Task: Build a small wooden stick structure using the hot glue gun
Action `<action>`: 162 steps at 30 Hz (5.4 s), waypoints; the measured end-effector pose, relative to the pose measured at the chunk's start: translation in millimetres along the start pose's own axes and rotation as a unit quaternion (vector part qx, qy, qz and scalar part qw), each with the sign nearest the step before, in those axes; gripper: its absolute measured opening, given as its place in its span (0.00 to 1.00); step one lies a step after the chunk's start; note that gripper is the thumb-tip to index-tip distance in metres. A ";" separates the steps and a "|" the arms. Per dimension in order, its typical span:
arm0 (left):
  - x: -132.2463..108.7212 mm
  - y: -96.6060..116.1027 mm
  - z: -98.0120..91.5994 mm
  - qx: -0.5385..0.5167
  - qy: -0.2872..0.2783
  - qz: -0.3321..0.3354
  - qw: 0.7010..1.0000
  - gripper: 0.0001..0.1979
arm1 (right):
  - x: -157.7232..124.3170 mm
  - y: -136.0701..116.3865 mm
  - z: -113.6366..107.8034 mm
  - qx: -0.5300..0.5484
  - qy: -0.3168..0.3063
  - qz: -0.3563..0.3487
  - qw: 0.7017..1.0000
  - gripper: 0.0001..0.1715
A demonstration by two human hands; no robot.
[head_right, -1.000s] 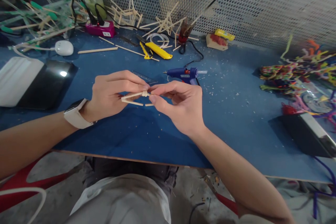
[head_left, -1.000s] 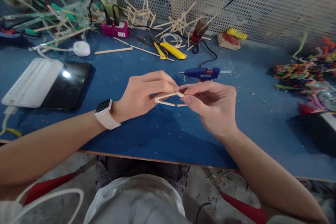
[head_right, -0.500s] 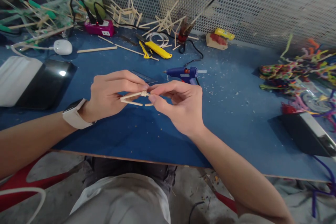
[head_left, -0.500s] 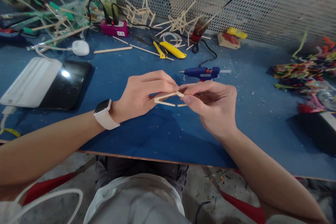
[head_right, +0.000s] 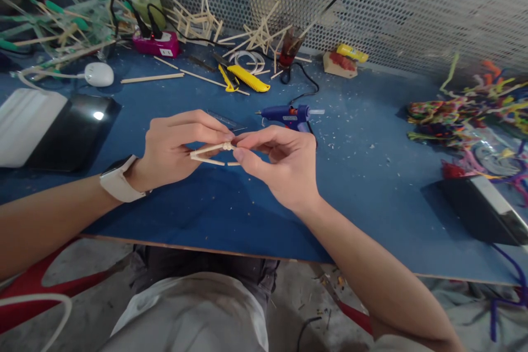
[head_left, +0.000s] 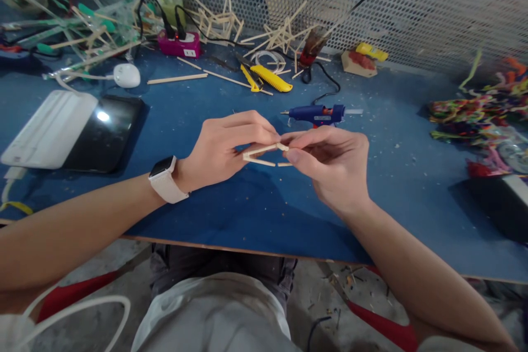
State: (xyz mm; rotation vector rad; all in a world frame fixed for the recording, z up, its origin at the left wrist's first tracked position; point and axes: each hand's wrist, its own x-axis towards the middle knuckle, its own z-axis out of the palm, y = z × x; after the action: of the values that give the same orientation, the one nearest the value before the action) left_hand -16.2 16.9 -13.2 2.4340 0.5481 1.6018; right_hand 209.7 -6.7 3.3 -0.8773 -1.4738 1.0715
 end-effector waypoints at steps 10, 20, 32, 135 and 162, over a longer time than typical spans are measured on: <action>0.0 2.6 -0.2 -0.003 -0.003 -0.012 1.000 0.05 | 0.5 -1.3 0.7 0.009 0.003 0.014 1.000 0.09; 1.0 3.6 -1.1 0.000 -0.007 -0.013 1.000 0.05 | 0.5 -1.2 0.5 0.011 -0.004 0.009 1.000 0.09; 0.4 3.8 -1.3 0.014 -0.009 -0.009 1.000 0.05 | 0.2 -1.9 0.8 0.009 -0.004 0.001 1.000 0.09; -2.5 -0.8 0.0 0.006 -0.016 0.003 1.000 0.03 | 1.9 4.3 -2.4 0.030 -0.018 0.019 0.999 0.06; -0.3 0.8 1.2 -0.005 0.007 -0.021 1.000 0.06 | 0.8 3.1 -1.6 0.009 0.001 0.013 1.000 0.05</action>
State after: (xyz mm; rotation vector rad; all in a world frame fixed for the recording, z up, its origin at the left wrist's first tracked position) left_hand -15.1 16.1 -13.7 2.3898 0.5883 1.6037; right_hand 211.1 -4.7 0.6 -0.8867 -1.4523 1.1025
